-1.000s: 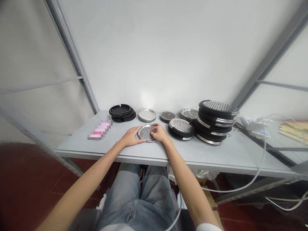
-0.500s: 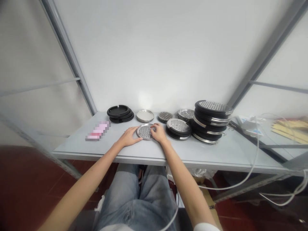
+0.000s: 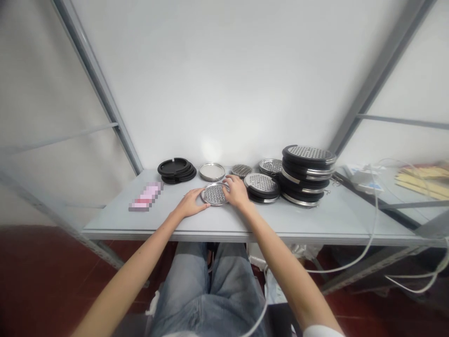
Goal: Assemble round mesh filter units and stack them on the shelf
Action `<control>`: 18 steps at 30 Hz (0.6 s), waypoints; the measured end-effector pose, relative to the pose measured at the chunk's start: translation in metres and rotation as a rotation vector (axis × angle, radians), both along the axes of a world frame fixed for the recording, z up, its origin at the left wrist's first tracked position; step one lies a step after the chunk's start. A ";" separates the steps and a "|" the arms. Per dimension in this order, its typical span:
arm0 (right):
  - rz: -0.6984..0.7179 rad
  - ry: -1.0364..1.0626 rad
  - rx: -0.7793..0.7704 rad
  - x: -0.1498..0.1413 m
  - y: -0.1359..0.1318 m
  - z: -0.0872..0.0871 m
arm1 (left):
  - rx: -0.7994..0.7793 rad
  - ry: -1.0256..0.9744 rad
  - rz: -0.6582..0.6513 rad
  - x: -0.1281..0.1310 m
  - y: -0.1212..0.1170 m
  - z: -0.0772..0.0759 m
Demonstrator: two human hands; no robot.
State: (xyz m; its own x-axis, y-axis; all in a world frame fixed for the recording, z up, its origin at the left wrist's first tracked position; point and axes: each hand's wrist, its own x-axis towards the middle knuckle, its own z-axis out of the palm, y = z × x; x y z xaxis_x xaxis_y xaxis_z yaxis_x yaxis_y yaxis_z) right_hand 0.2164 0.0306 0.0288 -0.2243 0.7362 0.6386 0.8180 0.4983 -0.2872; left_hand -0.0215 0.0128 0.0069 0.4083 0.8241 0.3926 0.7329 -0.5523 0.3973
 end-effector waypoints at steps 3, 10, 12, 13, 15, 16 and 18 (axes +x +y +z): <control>-0.085 -0.069 -0.003 0.027 0.017 0.030 | 0.007 0.004 -0.012 -0.001 0.000 0.001; -0.444 -0.300 -0.423 0.104 0.076 0.054 | 0.013 0.012 0.005 -0.002 0.000 -0.001; -0.469 -0.377 -0.554 0.115 0.084 0.047 | 0.014 0.031 0.010 -0.001 0.000 0.000; -0.478 -0.388 -0.585 0.118 0.087 0.044 | 0.015 0.045 0.006 -0.001 0.000 0.000; -0.495 -0.382 -0.618 0.120 0.092 0.039 | 0.021 0.070 -0.012 -0.001 0.000 0.000; -0.499 -0.366 -0.626 0.121 0.094 0.038 | 0.024 0.077 -0.022 -0.001 0.000 0.001; -0.508 -0.325 -0.651 0.120 0.099 0.037 | 0.028 0.081 -0.029 -0.001 0.001 0.001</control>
